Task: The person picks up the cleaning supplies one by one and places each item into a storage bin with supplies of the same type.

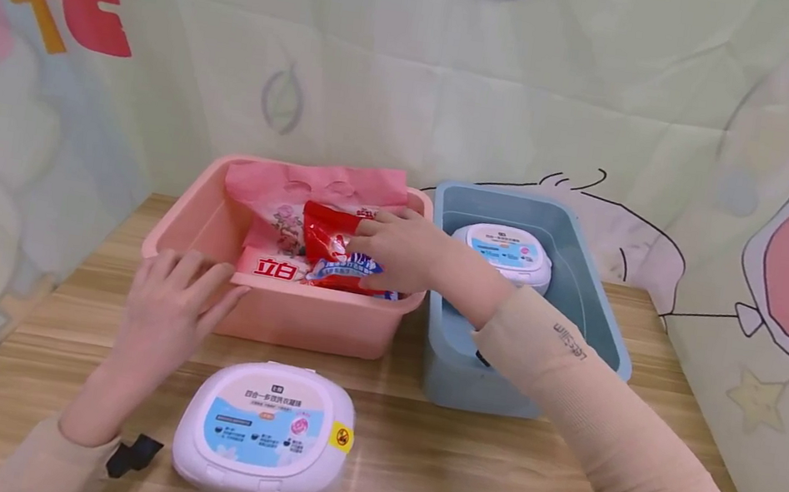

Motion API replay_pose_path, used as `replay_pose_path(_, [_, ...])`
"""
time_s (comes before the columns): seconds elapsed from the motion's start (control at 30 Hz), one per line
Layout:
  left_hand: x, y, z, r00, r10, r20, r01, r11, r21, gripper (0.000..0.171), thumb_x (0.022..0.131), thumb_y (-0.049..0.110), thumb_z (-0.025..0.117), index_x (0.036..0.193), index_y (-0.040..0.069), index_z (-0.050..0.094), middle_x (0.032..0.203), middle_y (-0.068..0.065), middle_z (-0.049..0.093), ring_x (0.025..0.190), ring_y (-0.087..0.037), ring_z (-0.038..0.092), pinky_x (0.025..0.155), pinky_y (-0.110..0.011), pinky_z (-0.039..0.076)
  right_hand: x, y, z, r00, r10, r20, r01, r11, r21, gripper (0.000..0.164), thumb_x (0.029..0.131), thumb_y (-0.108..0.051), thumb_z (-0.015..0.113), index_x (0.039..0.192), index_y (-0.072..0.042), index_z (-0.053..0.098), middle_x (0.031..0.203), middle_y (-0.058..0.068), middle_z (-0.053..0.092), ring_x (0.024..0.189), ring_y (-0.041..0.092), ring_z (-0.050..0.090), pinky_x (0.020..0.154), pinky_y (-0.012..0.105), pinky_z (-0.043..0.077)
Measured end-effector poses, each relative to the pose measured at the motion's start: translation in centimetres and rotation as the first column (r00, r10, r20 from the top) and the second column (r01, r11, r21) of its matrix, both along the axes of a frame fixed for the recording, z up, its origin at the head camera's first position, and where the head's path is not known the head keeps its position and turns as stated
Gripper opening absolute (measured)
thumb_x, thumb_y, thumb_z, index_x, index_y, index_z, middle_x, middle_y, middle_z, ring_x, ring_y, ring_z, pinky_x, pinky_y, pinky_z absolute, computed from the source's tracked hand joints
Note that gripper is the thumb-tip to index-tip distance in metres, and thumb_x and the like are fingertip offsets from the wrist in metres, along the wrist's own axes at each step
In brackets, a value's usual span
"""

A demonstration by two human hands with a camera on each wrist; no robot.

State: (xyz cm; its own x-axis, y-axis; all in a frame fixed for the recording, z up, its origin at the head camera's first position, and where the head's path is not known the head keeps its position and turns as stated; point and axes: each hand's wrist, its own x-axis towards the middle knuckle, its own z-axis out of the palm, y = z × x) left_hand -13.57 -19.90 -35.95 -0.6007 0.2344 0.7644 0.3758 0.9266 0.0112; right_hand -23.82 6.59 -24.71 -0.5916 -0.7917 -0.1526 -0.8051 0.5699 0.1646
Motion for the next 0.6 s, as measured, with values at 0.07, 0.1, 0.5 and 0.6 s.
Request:
replay_pose_path(0.07, [0.0,0.0,0.0,1.0,0.001,0.0,-0.001,1.0,0.006,0.029,0.082,0.028,0.073,0.1,0.007,0.062,0.093,-0.013,0.055,0.088,-0.031,0.045,0.075,-0.044,0.035,0.0,0.3,-0.1,1.0,-0.011,0.014,0.012,1.0,-0.023,0.061,0.08,-0.039,0.074,0.135,-0.022,0.055,0.137,0.005,0.055,0.131,0.025,0.043,0.106,0.051,0.039])
replay_pose_path(0.1, [0.0,0.0,0.0,1.0,0.001,0.0,-0.001,1.0,0.008,0.029,0.082,0.028,0.072,0.1,0.007,0.062,0.093,-0.013,0.055,0.088,-0.031,0.045,0.076,-0.044,0.035,0.1,0.5,-0.1,1.0,-0.018,0.022,0.019,0.999,-0.036,0.061,0.08,-0.038,0.074,0.136,-0.021,0.055,0.137,0.005,0.055,0.132,0.025,0.044,0.107,0.052,0.039])
replay_pose_path(0.5, [0.0,-0.1,0.1,1.0,0.004,0.021,-0.004,1.0,-0.015,0.028,0.088,0.032,0.064,0.103,0.008,0.061,0.094,-0.014,0.055,0.087,-0.033,0.045,0.076,-0.044,0.034,0.9,1.9,0.0,0.999,-0.041,0.009,0.042,0.992,-0.12,0.065,0.078,-0.039,0.076,0.136,-0.022,0.054,0.135,0.003,0.057,0.128,0.025,0.047,0.106,0.052,0.04])
replay_pose_path(0.6, [0.0,-0.1,0.1,1.0,-0.004,0.002,0.004,1.0,-0.004,0.029,0.086,0.03,0.066,0.102,0.007,0.061,0.093,-0.013,0.055,0.087,-0.032,0.044,0.075,-0.044,0.034,1.1,2.2,0.2,0.998,-0.066,0.016,0.067,0.991,-0.115,0.066,0.077,-0.041,0.076,0.137,-0.023,0.053,0.136,0.002,0.057,0.128,0.024,0.047,0.107,0.052,0.038])
